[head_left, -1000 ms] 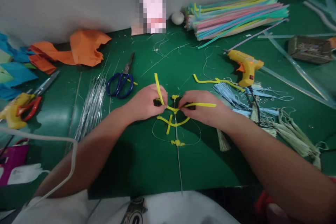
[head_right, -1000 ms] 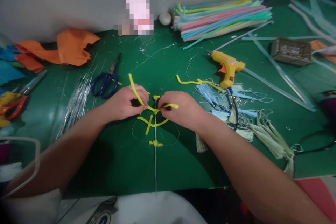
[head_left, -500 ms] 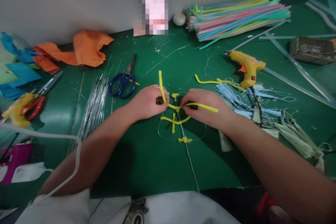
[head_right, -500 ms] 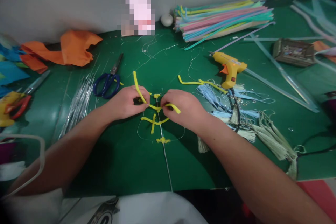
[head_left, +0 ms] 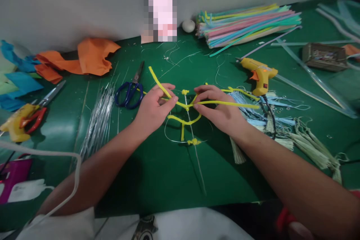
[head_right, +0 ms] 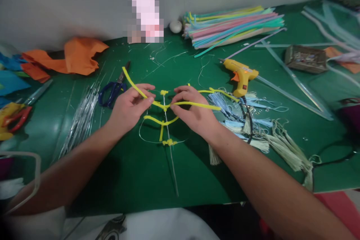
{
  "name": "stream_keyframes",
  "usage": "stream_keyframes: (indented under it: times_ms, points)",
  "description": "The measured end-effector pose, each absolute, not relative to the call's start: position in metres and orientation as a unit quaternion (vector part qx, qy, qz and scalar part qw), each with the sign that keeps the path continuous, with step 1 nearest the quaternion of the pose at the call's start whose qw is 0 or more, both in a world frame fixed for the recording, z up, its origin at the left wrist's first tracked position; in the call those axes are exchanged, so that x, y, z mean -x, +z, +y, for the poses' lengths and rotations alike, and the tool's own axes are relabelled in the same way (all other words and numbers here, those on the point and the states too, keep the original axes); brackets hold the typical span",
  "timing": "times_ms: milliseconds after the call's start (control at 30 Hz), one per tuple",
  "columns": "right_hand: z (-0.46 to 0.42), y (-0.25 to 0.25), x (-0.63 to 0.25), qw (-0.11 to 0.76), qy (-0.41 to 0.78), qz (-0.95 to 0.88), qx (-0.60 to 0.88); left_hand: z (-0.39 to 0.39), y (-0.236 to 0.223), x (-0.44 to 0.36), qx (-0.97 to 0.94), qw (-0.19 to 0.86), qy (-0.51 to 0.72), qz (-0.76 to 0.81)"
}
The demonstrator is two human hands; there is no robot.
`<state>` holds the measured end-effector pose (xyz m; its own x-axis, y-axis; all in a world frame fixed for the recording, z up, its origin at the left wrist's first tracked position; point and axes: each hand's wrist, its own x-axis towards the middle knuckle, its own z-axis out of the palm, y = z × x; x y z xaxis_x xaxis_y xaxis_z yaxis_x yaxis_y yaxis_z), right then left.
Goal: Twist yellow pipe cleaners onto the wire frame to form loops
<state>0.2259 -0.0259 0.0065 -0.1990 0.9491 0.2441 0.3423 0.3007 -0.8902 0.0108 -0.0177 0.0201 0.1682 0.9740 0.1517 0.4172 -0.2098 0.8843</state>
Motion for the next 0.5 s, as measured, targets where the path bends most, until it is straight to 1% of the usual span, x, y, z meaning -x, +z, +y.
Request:
stream_keyframes:
  times_ms: [100,200,333,500]
  points:
    - [-0.0285,0.0087,-0.224,0.443,0.386,-0.636,0.501,-0.0194,0.0206,-0.015,-0.619,0.42,0.434,0.502]
    - [-0.0285,0.0063,-0.2221,0.447,0.458,-0.571,0.513,-0.0205,0.0221,-0.0175,-0.595,0.431,0.47,0.489]
    - [-0.0254,0.0026,-0.2191,0.481,0.564,-0.459,0.49,-0.0213,0.0239,-0.0177,-0.576,0.445,0.493,0.477]
    - [-0.0266,0.0104,-0.2174,0.456,0.668,-0.36,0.464,-0.022,0.0246,-0.0172,-0.564,0.449,0.516,0.462]
